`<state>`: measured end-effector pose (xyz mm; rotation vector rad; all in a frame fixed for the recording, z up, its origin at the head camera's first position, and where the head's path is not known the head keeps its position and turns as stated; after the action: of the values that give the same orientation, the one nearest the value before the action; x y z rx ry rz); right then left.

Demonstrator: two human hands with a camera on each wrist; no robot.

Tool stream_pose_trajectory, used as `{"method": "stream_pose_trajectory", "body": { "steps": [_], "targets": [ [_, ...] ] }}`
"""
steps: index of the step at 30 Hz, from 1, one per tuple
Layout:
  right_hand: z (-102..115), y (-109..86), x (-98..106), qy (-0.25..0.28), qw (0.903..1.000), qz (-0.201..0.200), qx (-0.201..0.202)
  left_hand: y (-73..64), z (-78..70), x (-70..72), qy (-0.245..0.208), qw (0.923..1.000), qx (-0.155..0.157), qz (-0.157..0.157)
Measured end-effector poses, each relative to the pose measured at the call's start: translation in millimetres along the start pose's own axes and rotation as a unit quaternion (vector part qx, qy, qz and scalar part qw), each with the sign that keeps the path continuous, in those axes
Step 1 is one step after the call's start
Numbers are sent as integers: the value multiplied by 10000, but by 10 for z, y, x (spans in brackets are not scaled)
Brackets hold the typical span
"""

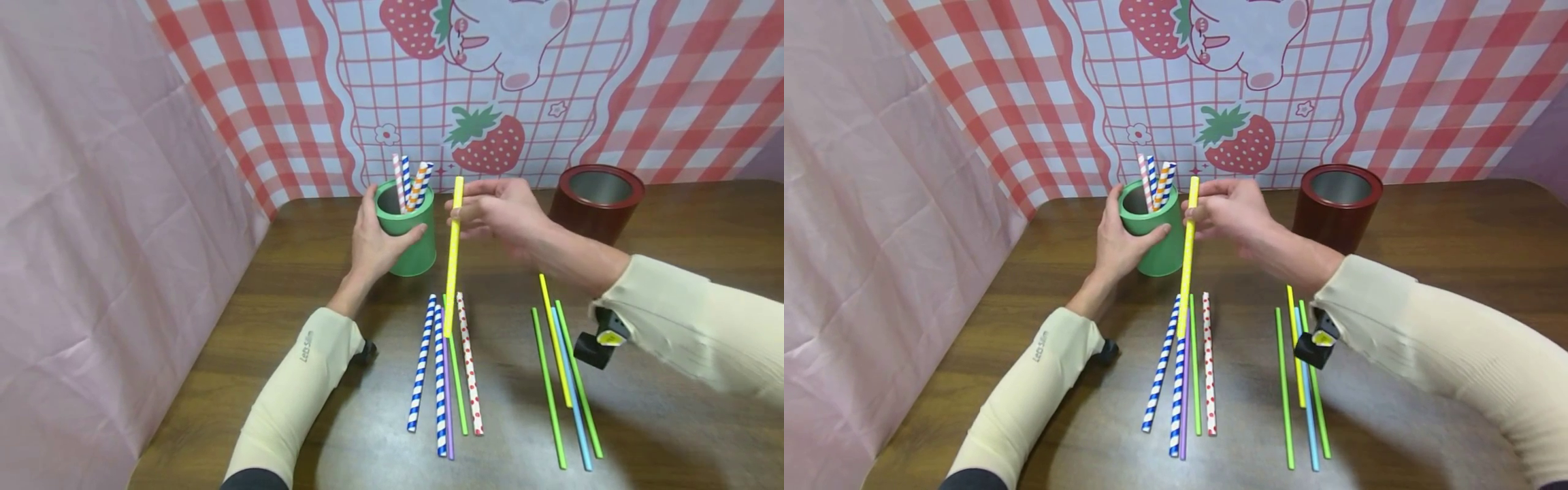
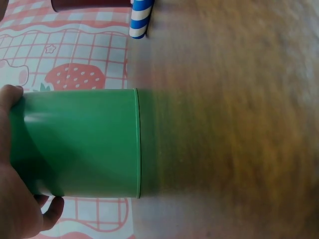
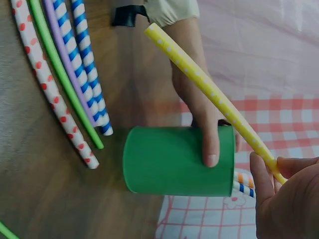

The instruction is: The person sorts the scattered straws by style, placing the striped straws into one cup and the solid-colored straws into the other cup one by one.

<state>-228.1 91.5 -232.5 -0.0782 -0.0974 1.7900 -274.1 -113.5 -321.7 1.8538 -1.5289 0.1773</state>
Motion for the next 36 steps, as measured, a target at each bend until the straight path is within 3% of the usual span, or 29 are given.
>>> {"method": "stream_pose_trajectory", "body": {
  "steps": [17,36],
  "targets": [
    [327,223,21,879,9912,-573,803,3,1,9,-12,9998,-153,-123],
    [548,385,111,1773,9732,-1098,964,3,5,13,111,9996,-205,-187]
  ]
}}
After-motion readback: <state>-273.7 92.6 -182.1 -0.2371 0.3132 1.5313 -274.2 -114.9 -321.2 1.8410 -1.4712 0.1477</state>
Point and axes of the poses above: each hand's wrist, its own y-axis towards the middle knuckle, its own x-axis out of the back of the hand, z = x × y, the point moved 3 cm from there along y, towards the middle knuckle, and after that the axes turned 1 degree about z, right-handed, at the moved point
